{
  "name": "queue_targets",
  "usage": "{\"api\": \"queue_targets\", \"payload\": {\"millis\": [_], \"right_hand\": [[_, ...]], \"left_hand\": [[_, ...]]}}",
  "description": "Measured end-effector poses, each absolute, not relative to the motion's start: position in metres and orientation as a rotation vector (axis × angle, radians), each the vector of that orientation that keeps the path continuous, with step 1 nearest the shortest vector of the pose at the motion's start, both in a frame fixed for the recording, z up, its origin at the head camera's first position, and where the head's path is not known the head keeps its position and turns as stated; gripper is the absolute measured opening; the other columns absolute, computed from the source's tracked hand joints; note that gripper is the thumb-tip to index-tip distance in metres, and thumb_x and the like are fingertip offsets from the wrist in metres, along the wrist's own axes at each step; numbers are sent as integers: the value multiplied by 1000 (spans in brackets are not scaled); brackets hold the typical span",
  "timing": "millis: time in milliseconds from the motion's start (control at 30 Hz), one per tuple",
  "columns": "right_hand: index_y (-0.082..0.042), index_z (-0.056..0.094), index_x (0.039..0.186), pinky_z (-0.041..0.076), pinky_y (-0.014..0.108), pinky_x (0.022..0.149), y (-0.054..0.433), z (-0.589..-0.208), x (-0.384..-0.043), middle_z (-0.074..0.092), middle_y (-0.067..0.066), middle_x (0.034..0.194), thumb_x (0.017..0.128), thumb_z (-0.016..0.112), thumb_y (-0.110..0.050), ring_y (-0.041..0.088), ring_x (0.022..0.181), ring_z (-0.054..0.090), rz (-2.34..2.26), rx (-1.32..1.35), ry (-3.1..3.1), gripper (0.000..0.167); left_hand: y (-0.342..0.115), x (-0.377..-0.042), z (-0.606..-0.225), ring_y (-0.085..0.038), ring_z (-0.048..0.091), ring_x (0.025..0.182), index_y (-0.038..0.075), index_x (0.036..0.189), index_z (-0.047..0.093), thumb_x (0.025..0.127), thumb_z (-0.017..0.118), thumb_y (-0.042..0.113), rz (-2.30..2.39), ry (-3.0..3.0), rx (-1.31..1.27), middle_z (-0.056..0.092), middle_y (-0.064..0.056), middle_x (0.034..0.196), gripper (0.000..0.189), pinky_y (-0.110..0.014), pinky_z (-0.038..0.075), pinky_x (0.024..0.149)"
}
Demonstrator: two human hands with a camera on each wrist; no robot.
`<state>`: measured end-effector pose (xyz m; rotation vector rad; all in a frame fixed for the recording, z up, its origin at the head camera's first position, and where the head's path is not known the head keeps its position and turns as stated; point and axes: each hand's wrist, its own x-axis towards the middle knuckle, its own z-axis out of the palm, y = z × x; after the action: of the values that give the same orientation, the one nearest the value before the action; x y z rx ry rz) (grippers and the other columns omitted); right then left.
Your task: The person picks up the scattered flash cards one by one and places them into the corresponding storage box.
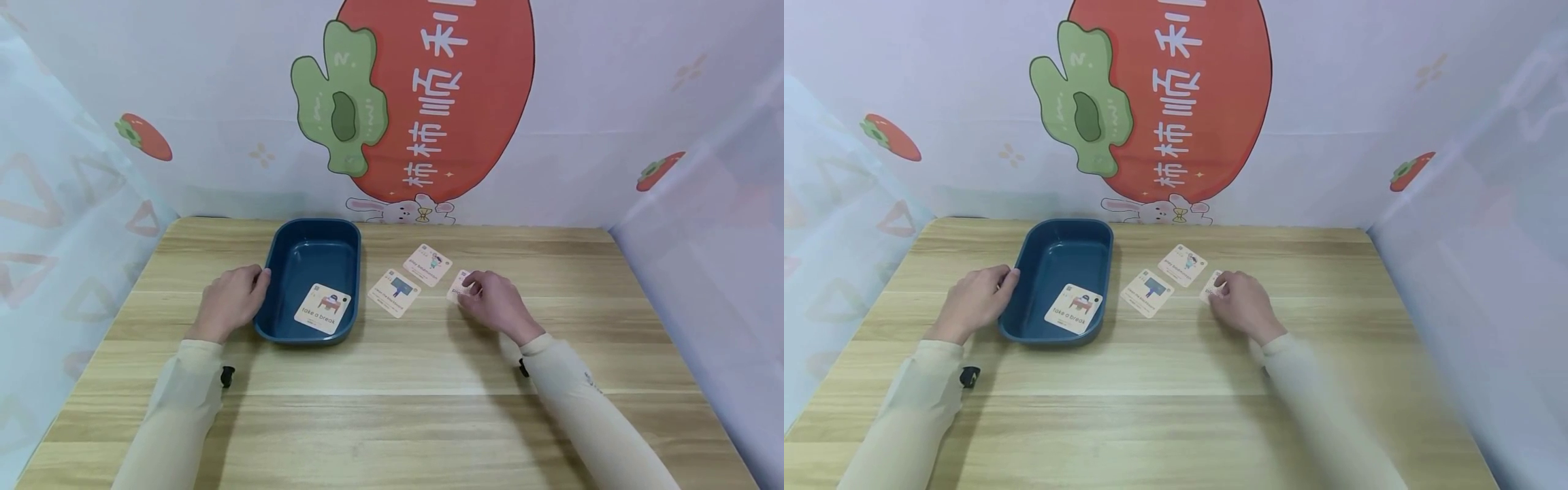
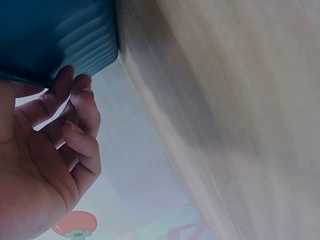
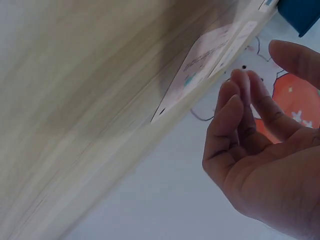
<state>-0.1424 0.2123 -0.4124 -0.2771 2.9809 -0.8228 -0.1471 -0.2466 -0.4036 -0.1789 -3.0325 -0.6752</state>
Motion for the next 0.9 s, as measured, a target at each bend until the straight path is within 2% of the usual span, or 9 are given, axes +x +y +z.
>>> {"api": "queue_targets", "payload": {"millis": [200,333,667,900], "right_hand": [[8,65,118,44,47,80,229,-413,-146,59,23,106,85,74,-22,37,97,53,-678,-124,2996,46],[12,61,124,41,49,83,235,-413,-146,56,28,113,86,76,-26,42,104,49,-606,-66,2974,55],[9,61,127,38,44,79,240,-417,-146,53,24,110,79,85,-43,38,99,44,-512,-50,2917,74],[8,61,127,38,44,80,241,-417,-145,52,23,111,75,88,-45,37,100,44,-522,-44,2902,79]], "left_hand": [[-246,-147,-404,-25,53,57,4,82,63,107,44,31,-623,-3006,-169,56,-7,67,41,-36,38,48],[-245,-147,-404,-25,53,57,4,83,63,107,45,30,-598,-3001,-171,56,-7,66,40,-37,38,47],[-242,-146,-403,-26,52,56,4,80,62,105,47,27,-560,-2982,-162,55,-8,65,38,-37,39,47],[-242,-146,-402,-26,52,57,4,80,62,105,48,26,-563,-2986,-167,55,-8,66,37,-37,39,47]]}}
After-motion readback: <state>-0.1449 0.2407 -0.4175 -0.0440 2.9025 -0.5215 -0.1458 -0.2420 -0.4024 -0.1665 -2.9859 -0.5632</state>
